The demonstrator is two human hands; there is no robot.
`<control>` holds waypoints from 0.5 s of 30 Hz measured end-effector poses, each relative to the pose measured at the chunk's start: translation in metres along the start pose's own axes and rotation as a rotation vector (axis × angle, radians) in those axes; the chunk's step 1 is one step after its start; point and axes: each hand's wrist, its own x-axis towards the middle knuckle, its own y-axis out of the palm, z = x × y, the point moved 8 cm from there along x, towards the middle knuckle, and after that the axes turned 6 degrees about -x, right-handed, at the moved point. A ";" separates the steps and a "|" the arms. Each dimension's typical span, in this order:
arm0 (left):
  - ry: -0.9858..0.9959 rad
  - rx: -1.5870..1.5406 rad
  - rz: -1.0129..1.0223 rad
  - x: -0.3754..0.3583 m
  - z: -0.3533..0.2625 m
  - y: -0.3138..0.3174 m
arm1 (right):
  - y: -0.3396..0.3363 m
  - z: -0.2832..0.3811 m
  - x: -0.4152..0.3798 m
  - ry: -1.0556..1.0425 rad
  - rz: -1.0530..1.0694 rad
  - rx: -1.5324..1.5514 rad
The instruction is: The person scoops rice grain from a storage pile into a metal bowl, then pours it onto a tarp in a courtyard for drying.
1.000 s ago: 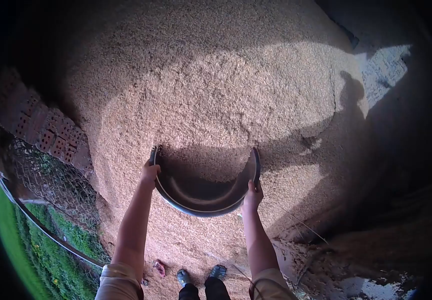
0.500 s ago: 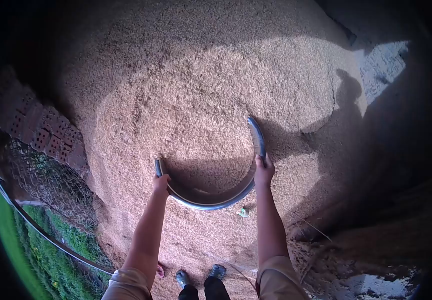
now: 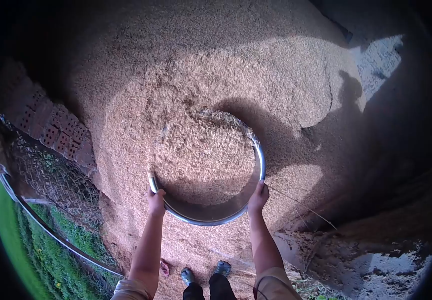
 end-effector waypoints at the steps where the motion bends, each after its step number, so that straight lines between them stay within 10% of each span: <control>1: 0.000 0.030 0.038 -0.005 -0.005 -0.002 | 0.001 0.000 0.000 -0.017 -0.030 0.070; 15: -0.425 0.104 -0.070 -0.077 0.021 -0.072 | -0.074 -0.007 -0.077 0.286 0.051 0.060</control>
